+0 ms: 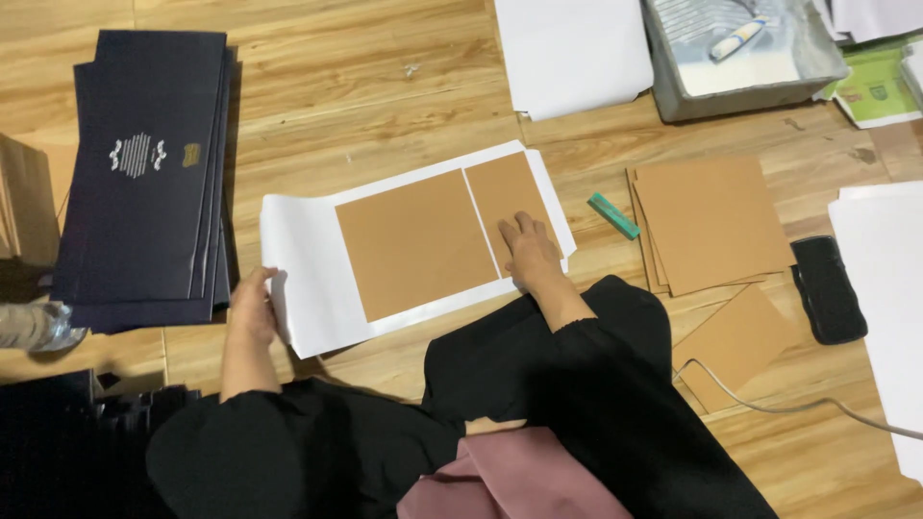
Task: The person places brown cardboard sheets onto a white backing sheet, aligns them, and uses a green tool to press along the edges. The person repeats this process with additional cardboard pieces, smoothing the surfaces and ensuring alignment.
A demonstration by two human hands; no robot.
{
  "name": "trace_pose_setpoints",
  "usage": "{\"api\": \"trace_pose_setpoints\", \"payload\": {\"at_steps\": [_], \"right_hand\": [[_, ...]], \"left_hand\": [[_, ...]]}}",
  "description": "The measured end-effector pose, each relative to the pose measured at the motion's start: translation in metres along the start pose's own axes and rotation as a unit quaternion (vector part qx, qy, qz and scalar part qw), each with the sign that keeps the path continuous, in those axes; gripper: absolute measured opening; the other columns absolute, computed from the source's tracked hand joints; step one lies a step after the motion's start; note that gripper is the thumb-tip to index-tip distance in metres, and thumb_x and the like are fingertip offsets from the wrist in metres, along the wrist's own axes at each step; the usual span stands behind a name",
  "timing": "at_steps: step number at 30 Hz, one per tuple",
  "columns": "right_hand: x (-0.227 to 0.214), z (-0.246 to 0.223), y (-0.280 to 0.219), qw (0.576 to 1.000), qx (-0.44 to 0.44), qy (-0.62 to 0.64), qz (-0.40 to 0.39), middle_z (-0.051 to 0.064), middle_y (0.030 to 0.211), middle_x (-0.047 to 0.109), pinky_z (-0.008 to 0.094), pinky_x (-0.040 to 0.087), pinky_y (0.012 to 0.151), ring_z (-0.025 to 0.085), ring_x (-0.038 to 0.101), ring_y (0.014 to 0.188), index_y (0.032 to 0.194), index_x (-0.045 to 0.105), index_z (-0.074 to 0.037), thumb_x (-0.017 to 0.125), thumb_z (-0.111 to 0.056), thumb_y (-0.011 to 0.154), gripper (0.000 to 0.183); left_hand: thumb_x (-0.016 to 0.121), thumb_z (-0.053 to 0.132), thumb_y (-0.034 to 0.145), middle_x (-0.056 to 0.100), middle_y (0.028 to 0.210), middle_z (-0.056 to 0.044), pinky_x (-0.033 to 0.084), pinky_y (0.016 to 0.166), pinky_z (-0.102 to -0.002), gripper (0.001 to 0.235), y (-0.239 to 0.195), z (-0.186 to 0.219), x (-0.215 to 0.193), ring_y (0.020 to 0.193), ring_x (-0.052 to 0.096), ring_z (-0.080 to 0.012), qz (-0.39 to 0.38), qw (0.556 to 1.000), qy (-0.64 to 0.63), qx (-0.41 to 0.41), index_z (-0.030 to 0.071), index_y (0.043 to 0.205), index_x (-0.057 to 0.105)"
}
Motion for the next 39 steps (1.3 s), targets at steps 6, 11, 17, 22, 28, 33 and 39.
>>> {"api": "trace_pose_setpoints", "payload": {"at_steps": [6, 11, 17, 22, 28, 33, 39], "right_hand": [[0.0, 0.0, 0.007, 0.999, -0.041, -0.028, -0.013, 0.01, 0.136, 0.033, 0.045, 0.042, 0.094, 0.033, 0.034, 0.124, 0.132, 0.042, -0.017, 0.068, -0.018, 0.076, 0.062], [-0.016, -0.013, 0.028, 0.997, -0.069, -0.024, -0.019, 0.007, 0.14, 0.029, 0.049, 0.036, 0.097, 0.031, 0.029, 0.128, 0.135, 0.038, -0.022, 0.062, -0.015, 0.08, 0.06], [-0.001, 0.004, 0.074, 0.998, -0.064, -0.007, -0.001, 0.006, 0.14, 0.032, 0.049, 0.038, 0.095, 0.033, 0.031, 0.127, 0.133, 0.04, -0.028, 0.064, -0.011, 0.072, 0.067], [-0.019, 0.002, 0.069, 0.995, -0.031, 0.087, 0.029, 0.008, 0.133, 0.04, 0.045, 0.037, 0.097, 0.032, 0.037, 0.124, 0.118, 0.057, -0.027, 0.055, -0.002, 0.066, 0.058], [-0.003, 0.01, 0.07, 0.993, -0.057, 0.086, 0.049, 0.011, 0.137, 0.038, 0.041, 0.03, 0.103, 0.033, 0.034, 0.127, 0.124, 0.053, -0.026, 0.053, 0.001, 0.067, 0.064], [0.006, 0.086, 0.056, 0.917, -0.149, 0.331, 0.165, 0.021, 0.12, 0.051, 0.046, 0.032, 0.1, 0.039, 0.041, 0.118, 0.121, 0.054, -0.006, 0.048, 0.006, 0.068, 0.055], [0.017, 0.178, 0.014, 0.891, 0.011, 0.365, 0.271, 0.004, 0.086, 0.065, 0.027, 0.045, 0.077, 0.015, 0.06, 0.084, 0.093, 0.067, -0.014, 0.068, -0.013, 0.074, 0.019]], "left_hand": [[0.065, 0.006, 0.065, 0.055, 0.078, -0.01, 0.046, 0.045, -0.032, 0.028, 0.065, -0.022, -0.053, 0.063, 0.056, -0.0255, 0.06, 0.958, 0.227, 0.162, 0.004, 0.093, 0.062], [0.07, 0.021, 0.061, 0.064, 0.077, 0.0, 0.049, 0.065, -0.036, 0.03, 0.083, -0.036, -0.067, 0.081, 0.063, -0.0249, 0.131, 0.873, 0.437, 0.17, 0.018, 0.09, 0.064], [0.061, 0.007, 0.073, 0.062, 0.085, -0.01, 0.049, 0.065, -0.04, 0.039, 0.039, -0.008, -0.032, 0.085, 0.059, -0.0305, 0.119, 0.912, 0.337, 0.202, 0.008, 0.111, 0.056], [0.067, 0.005, 0.064, 0.063, 0.08, -0.009, 0.049, 0.067, -0.045, 0.041, 0.035, -0.007, -0.023, 0.083, 0.062, -0.0338, 0.151, 0.859, 0.466, 0.149, 0.007, 0.103, 0.054], [0.063, 0.005, 0.072, 0.064, 0.083, -0.012, 0.05, 0.068, -0.045, 0.034, 0.041, -0.02, -0.03, 0.084, 0.061, -0.035, 0.118, 0.877, 0.445, 0.139, 0.005, 0.105, 0.057], [0.054, 0.011, 0.082, 0.065, 0.084, -0.015, 0.05, 0.071, -0.047, 0.022, 0.014, -0.007, -0.04, 0.083, 0.062, -0.0375, 0.19, 0.821, 0.497, 0.208, 0.01, 0.1, 0.066], [0.054, 0.027, 0.085, 0.066, 0.084, 0.0, 0.047, 0.064, -0.04, 0.016, -0.042, 0.02, -0.053, 0.079, 0.062, -0.0255, 0.151, 0.829, 0.477, 0.249, 0.027, 0.091, 0.069]]}}
Point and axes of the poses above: each hand's wrist, its own y-axis towards the middle knuckle, its own x-axis out of the palm, z = x × y, the point moved 2 cm from there along y, towards the middle knuckle
